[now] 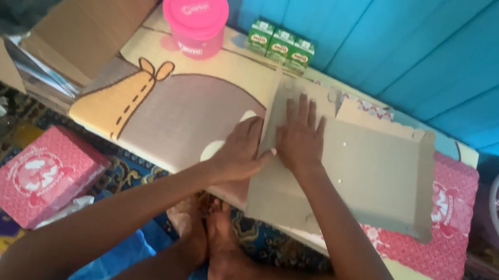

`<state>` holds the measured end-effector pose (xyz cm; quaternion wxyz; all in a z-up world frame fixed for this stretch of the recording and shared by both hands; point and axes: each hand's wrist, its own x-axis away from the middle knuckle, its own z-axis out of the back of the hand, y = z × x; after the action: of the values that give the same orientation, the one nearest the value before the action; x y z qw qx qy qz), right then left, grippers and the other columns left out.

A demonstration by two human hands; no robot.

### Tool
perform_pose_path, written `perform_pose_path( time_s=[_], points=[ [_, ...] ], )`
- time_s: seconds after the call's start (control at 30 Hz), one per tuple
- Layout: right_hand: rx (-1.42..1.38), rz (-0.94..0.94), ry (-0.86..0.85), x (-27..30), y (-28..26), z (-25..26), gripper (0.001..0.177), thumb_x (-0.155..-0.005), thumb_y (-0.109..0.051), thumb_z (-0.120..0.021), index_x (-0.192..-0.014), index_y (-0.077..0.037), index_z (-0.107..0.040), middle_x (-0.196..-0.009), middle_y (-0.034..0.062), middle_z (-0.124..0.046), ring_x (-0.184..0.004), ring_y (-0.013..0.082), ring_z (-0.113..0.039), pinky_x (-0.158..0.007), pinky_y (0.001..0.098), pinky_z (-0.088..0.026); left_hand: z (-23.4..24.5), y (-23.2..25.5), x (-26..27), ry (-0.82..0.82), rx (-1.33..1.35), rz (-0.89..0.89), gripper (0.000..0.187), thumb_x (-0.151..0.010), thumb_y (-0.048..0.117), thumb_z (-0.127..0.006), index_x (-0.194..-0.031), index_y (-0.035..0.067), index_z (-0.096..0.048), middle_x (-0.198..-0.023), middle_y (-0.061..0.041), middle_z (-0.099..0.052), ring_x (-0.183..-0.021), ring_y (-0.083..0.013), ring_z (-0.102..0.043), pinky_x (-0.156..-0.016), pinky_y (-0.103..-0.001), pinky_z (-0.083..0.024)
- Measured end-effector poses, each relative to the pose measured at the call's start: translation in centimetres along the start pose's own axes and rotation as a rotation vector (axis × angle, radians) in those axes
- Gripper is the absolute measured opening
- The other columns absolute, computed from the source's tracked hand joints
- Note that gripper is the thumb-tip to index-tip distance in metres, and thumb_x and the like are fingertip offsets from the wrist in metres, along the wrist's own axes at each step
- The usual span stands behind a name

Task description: Assembling a cardboard box and applying decorative paper to line the interior.

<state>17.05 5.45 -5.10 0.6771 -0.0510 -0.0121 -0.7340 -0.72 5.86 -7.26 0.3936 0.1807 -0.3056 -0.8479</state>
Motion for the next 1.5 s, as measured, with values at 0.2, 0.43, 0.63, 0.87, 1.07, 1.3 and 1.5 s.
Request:
perform_pose_path(
  time_s=[0.2,0.43,0.63,0.87,1.07,1.3,1.5],
  points=[
    [0.1,0.193,0.027,-2.6,2.0,-2.5,0.074,-0.098,-0.036,-0.034,-0.167,-0.019,-0.012,-0.174,0.0072,-0.007,-0.16,0.0332,-0.005,-0.123,0.0652,-0.001,-7.2,-5.3,-3.3,0.452,0.06,-0.468,0.096,-0.086,0.022,-0.065,-0.163,-0.008,-0.015,-0.163,-0.04,-0.016,-0.149,-0.0566,-0.016,-0.123,-0.057,-0.01],
    [0.189,0.262,-0.01,-4.6,3.6,-6.3,0.076,-0.092,-0.046,-0.04,-0.164,-0.024,-0.025,-0.174,0.0017,-0.012,-0.161,0.0297,-0.001,-0.122,0.0681,-0.005,-7.1,-0.5,-3.5,0.12,0.273,-0.309,0.103,-0.086,0.02,-0.06,-0.163,-0.002,0.004,-0.167,-0.035,0.004,-0.153,-0.056,0.004,-0.122,-0.064,-0.001],
    [0.173,0.283,0.04,-3.8,3.4,-4.9,0.075,-0.095,-0.049,-0.042,-0.163,-0.021,-0.026,-0.174,0.0054,-0.014,-0.16,0.0286,-0.005,-0.123,0.0671,-0.008,-6.0,0.2,-2.7,0.092,0.262,-0.209,0.096,-0.091,0.02,-0.052,-0.163,0.001,0.008,-0.167,-0.034,0.007,-0.153,-0.0544,0.008,-0.122,-0.063,-0.001],
    [0.165,0.278,0.069,-3.4,3.1,-4.7,0.076,-0.095,-0.05,-0.043,-0.163,-0.021,-0.027,-0.172,0.0037,-0.018,-0.16,0.028,-0.006,-0.123,0.0666,-0.006,-5.4,1.2,-2.6,0.057,0.26,-0.122,0.084,-0.098,0.025,-0.049,-0.165,0.006,-0.002,-0.17,-0.028,0.002,-0.156,-0.0481,0.003,-0.124,-0.058,-0.003],
    [0.279,0.288,0.099,-3.2,2.9,-4.9,0.07,-0.097,-0.043,-0.045,-0.162,-0.022,-0.03,-0.172,0.0036,-0.021,-0.16,0.0281,-0.006,-0.124,0.0655,-0.01,-4.0,2.3,-2.3,-0.064,0.233,-0.031,0.086,-0.097,0.031,-0.048,-0.166,0.012,0.0,-0.171,-0.025,0.003,-0.156,-0.0466,0.002,-0.124,-0.06,-0.002],
    [0.002,-0.024,-0.176,0.3,-0.4,-0.1,0.061,-0.107,-0.04,-0.039,-0.163,-0.019,-0.022,-0.174,0.0092,-0.003,-0.16,0.0332,-0.005,-0.125,0.0638,-0.007,-1.0,3.6,1.0,0.067,0.242,-0.014,0.067,-0.11,0.03,-0.032,-0.164,0.0,-0.008,-0.17,-0.028,-0.003,-0.156,-0.0448,-0.005,-0.126,-0.052,-0.006],
    [-0.059,-0.1,-0.307,7.0,-2.9,-0.4,0.062,-0.106,-0.038,-0.034,-0.165,-0.025,-0.017,-0.174,0.008,-0.005,-0.159,0.0348,-0.006,-0.125,0.0611,-0.009,-2.1,2.0,1.7,0.036,0.262,0.072,0.072,-0.111,0.044,-0.021,-0.163,-0.003,-0.004,-0.169,-0.029,-0.003,-0.157,-0.0417,-0.004,-0.127,-0.05,-0.004]
  ],
)
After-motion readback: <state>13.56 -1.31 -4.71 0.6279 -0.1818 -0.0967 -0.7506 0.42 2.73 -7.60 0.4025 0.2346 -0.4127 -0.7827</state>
